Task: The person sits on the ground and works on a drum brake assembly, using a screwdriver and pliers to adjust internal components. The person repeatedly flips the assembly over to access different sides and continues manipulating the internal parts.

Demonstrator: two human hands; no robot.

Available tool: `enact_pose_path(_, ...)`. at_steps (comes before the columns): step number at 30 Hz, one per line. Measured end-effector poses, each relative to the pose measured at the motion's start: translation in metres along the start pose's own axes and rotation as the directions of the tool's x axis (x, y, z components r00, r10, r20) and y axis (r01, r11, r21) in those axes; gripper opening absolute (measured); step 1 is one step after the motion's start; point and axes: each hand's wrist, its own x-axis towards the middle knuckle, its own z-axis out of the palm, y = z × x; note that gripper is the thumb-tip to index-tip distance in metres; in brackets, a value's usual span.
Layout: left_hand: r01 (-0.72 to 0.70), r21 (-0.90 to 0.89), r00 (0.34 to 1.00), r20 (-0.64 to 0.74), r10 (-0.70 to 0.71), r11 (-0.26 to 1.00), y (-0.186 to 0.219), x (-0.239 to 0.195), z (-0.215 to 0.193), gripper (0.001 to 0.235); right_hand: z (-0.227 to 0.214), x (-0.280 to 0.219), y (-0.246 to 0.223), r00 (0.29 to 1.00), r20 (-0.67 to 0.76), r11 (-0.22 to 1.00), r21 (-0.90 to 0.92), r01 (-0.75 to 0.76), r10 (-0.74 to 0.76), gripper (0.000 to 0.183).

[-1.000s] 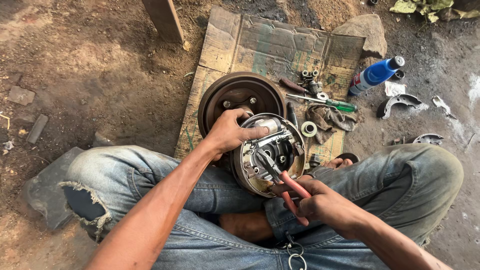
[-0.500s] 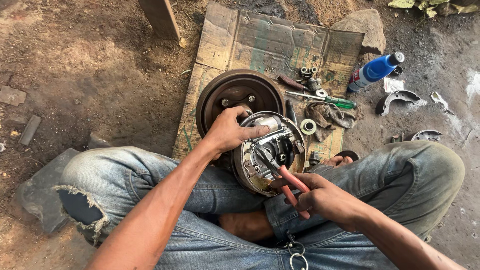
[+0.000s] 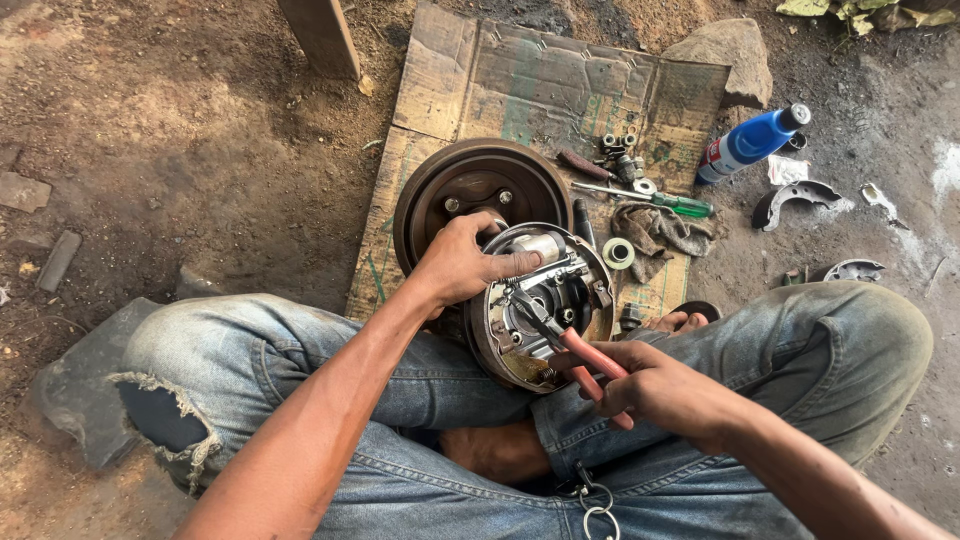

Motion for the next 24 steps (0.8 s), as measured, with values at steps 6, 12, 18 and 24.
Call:
enact_pose_path(6,-0.11,0.108,0.994,-0.001,0.111,0.988,-0.005,0.003,-0.002,0.073,-0.007,-0.001,-0.018,0.991,-0.043,0.99,-0.052,-0.132,0.13,0.07)
enact_pose_path(12,-0.092,0.117,0.996,-0.003,0.093,0.989,-0.004,0.003,-0.003,0.079,-0.004,-0.003,-0.024,0.994,-0.005,0.992,-0.059,-0.113,0.113,0.077)
enact_pose_path(18,-0.099,0.137,0.995,-0.003,0.1,0.986,-0.004,0.004,-0.002,0.08,-0.007,-0.005,-0.024,0.99,0.037,0.99,-0.052,-0.133,0.135,0.074)
enact_pose_path(24,-0.101,0.128,0.995,0.003,0.102,0.987,-0.006,0.001,-0.004,0.08,-0.008,-0.006,-0.031,0.985,0.047,0.984,-0.084,-0.16,0.164,0.085)
